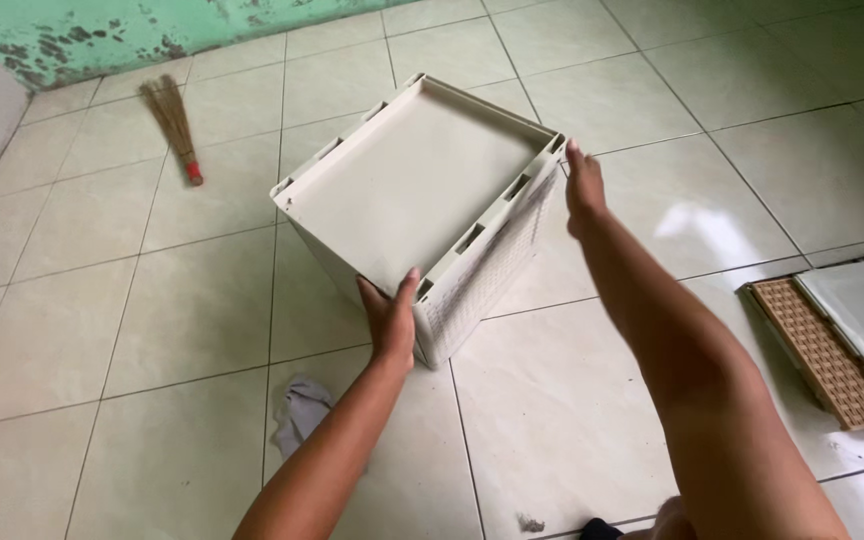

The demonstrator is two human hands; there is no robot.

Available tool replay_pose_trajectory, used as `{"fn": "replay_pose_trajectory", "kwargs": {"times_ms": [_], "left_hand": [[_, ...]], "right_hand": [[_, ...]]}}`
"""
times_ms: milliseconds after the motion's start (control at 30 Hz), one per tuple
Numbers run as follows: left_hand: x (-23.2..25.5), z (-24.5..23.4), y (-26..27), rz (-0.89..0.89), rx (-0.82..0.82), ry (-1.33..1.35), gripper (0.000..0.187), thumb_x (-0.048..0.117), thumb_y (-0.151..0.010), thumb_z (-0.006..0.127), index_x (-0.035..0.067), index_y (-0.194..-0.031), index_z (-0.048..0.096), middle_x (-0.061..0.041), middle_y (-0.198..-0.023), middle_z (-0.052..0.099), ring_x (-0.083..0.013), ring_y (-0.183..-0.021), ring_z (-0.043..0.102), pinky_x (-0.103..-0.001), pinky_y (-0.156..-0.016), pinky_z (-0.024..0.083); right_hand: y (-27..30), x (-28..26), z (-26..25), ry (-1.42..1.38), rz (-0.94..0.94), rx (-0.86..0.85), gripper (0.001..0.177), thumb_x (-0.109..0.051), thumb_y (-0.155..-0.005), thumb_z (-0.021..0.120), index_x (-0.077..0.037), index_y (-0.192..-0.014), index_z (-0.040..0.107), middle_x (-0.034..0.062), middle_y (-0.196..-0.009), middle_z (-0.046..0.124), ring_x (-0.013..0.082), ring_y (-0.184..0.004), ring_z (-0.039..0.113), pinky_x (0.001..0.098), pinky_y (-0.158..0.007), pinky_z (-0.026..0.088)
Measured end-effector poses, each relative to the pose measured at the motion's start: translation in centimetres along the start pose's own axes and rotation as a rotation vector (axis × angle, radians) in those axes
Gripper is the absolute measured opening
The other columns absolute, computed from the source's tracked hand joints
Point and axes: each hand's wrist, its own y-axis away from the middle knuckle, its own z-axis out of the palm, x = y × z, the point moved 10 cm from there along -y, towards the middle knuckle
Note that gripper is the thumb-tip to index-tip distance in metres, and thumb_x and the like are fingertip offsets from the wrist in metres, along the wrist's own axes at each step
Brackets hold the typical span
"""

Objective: The person cleans a white plastic storage crate panel with a cloth and sponge, then attaches it to a partially assembled crate on the floor. They continue to wipe the panel and secure it as the final side of the crate.

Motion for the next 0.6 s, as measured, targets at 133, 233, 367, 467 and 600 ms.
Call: {"fn": "replay_pose_trajectory", "kwargs": {"times_ms": [133, 233, 367, 467, 600], "left_hand": [[0.8, 0.8, -1.0, -0.009, 0.005, 0.034, 0.112, 0.035, -0.083, 0.070, -0.001, -0.161, -0.002, -0.020, -0.171, 0.004, -0.0298, -0.158, 0.014, -0.038, -0.125, 0.016], [0.1, -0.6, -1.6, -0.018, 0.003, -0.017, 0.104, 0.024, -0.086, 0.066, 0.000, -0.161, -0.001, -0.021, -0.171, 0.003, -0.0310, -0.158, 0.013, -0.038, -0.126, 0.014], [1.3, -3.0, -5.5, -0.077, -0.084, 0.009, 0.093, 0.012, -0.084, 0.056, 0.006, -0.164, 0.009, -0.020, -0.164, 0.029, -0.0305, -0.148, 0.038, -0.039, -0.120, 0.027], [3.6, -3.1, -6.5, 0.057, -0.286, 0.256, 0.082, 0.007, -0.085, 0.053, -0.003, -0.163, 0.029, -0.025, -0.153, 0.050, -0.0335, -0.133, 0.050, -0.041, -0.112, 0.038], [3.5, -3.0, -7.2, -0.017, -0.237, 0.278, 0.086, 0.004, -0.083, 0.052, 0.003, -0.162, 0.019, -0.015, -0.155, 0.047, -0.0242, -0.136, 0.049, -0.036, -0.113, 0.037]], "right_hand": [[-3.9, -1.5, 1.8, 0.102, -0.069, -0.171, 0.091, -0.075, -0.093, 0.036, -0.019, -0.160, 0.015, 0.0117, -0.167, 0.011, 0.0368, -0.150, 0.016, 0.0704, -0.112, 0.019], [-4.3, 0.3, 1.3, 0.040, -0.155, -0.168, 0.079, -0.072, -0.097, 0.038, -0.011, -0.147, 0.036, 0.0141, -0.149, 0.038, 0.0300, -0.131, 0.039, 0.0587, -0.105, 0.037], [-3.8, 0.7, -1.4, 0.106, -0.343, -0.048, 0.064, -0.063, -0.105, 0.049, -0.002, -0.121, 0.047, 0.0147, -0.113, 0.052, 0.0207, -0.103, 0.049, 0.0449, -0.095, 0.045], [-1.5, 4.1, -2.8, 0.119, -0.245, -0.093, 0.060, -0.058, -0.100, 0.052, -0.004, -0.122, 0.042, 0.0153, -0.115, 0.051, 0.0239, -0.106, 0.047, 0.0463, -0.094, 0.044], [0.0, 4.8, -0.8, -0.023, -0.004, -0.251, 0.065, -0.060, -0.098, 0.046, -0.012, -0.142, 0.043, 0.0130, -0.144, 0.039, 0.0278, -0.138, 0.032, 0.0510, -0.111, 0.028]]}}
